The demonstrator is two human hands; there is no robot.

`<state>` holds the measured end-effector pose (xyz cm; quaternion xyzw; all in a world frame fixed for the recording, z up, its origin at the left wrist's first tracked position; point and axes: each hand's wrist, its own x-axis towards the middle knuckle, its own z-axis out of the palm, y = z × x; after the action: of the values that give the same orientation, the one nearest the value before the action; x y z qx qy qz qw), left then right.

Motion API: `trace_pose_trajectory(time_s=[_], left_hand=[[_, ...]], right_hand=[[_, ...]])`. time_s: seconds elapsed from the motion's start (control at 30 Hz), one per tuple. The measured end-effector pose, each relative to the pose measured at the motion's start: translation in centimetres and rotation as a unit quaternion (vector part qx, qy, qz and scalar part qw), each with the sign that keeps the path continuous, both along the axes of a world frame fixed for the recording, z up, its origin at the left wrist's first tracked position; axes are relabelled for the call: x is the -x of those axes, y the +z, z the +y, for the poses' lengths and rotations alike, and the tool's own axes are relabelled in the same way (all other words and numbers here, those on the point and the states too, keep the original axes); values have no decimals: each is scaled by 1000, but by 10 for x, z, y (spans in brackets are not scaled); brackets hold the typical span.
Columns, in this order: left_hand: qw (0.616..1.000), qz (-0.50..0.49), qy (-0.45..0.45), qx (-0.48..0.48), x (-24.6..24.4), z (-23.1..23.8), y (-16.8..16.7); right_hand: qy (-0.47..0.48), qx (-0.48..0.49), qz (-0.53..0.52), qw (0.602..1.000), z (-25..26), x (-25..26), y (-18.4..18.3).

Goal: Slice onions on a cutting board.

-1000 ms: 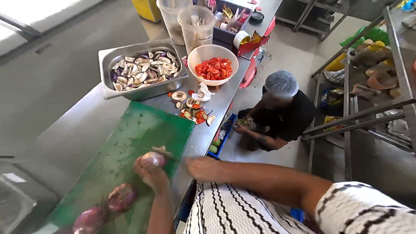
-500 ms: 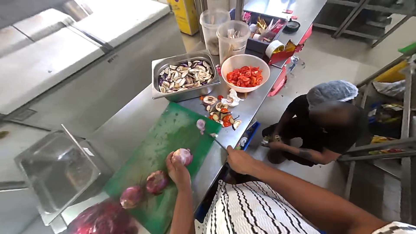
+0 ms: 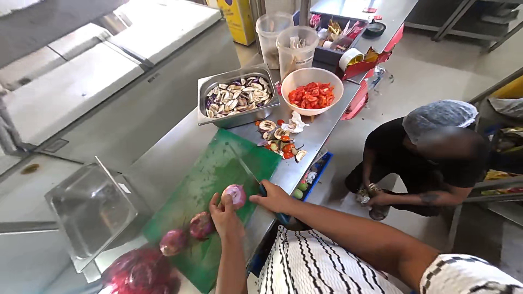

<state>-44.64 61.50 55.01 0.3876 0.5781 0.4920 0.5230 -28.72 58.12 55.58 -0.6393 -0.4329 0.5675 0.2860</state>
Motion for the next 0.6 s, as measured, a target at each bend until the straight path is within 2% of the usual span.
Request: trace_pose_trajectory(time_s=[0.13,0.27,0.4,0.5,0.6], left_hand=[[999,-26,-6,-47,-9,-8,12],[997,-32,-16,-62,-8,-10,19],[987,-150,-43,-22,-1,-7,15],[971,-225,-57,58,-4,-9,20],[977,-139,-131,92,-5,-9,18]], right_hand=[[-65,-22,136,988,15,10,-2],[-73,-58,220,971,15,7,-4],[-104,-53,248,962,14,1,-5],[-115,-74,258,956,19,-1,0],[-78,-101,245,961,22,-2,9]])
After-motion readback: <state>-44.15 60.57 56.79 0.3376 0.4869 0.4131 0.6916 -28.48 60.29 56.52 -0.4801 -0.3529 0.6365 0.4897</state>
